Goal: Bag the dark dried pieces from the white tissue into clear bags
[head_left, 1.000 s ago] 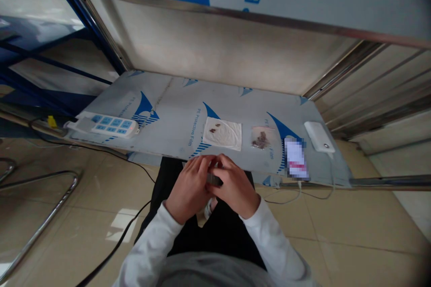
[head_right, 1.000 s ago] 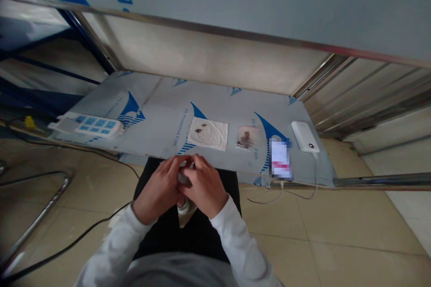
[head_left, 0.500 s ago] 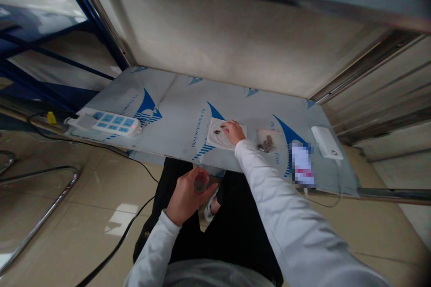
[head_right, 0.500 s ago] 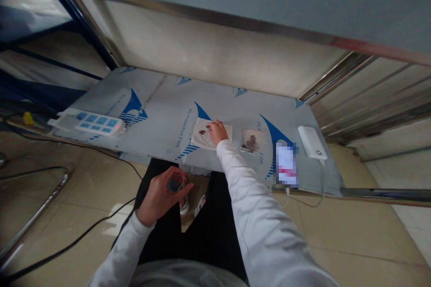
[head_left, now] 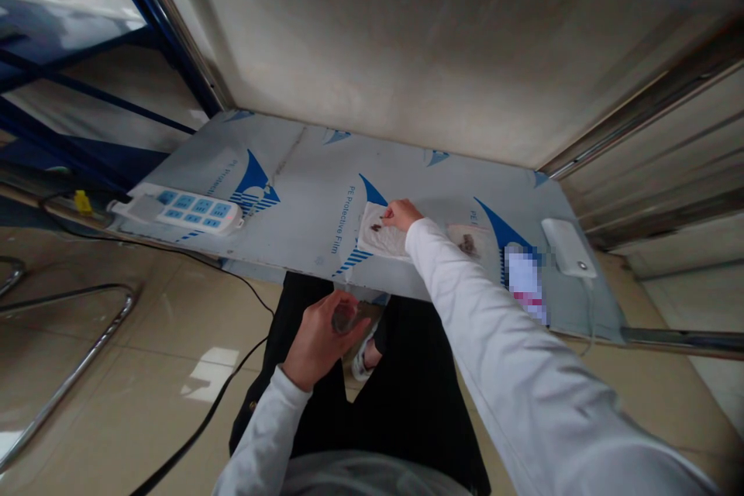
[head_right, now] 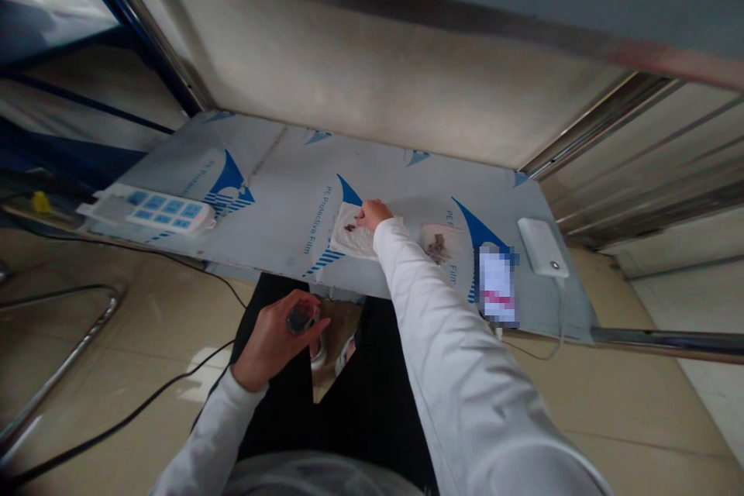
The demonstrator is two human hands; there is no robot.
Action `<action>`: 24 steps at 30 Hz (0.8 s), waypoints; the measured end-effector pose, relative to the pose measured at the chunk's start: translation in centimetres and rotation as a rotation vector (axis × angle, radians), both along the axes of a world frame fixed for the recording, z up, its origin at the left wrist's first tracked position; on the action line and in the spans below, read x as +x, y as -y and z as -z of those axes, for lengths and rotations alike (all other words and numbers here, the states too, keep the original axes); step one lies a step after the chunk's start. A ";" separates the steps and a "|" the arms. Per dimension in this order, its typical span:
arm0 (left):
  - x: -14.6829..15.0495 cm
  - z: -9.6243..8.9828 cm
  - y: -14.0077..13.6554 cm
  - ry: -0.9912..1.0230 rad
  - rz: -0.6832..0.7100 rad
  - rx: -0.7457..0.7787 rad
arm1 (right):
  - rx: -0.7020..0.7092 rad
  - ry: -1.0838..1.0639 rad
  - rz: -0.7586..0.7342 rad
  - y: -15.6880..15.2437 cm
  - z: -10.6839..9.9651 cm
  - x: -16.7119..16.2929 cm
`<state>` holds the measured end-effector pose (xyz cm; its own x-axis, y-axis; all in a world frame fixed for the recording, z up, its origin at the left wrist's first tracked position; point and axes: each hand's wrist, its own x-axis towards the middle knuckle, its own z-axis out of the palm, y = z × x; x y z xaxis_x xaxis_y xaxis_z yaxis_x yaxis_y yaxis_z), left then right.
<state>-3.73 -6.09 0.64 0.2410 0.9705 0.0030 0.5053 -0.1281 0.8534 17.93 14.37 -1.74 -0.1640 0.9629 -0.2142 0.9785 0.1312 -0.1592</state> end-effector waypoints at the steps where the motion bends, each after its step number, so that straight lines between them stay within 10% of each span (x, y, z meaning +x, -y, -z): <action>1: 0.0 0.0 0.0 -0.001 0.004 -0.002 | -0.002 0.013 -0.010 0.0 -0.2 -0.1; 15: -0.1 0.2 -0.5 -0.006 -0.001 -0.001 | 0.085 -0.022 0.051 2.1 -1.4 -1.1; 24: 2.9 -1.5 -5.1 0.100 -0.096 0.191 | 0.229 -0.684 0.040 10.5 -7.7 -1.7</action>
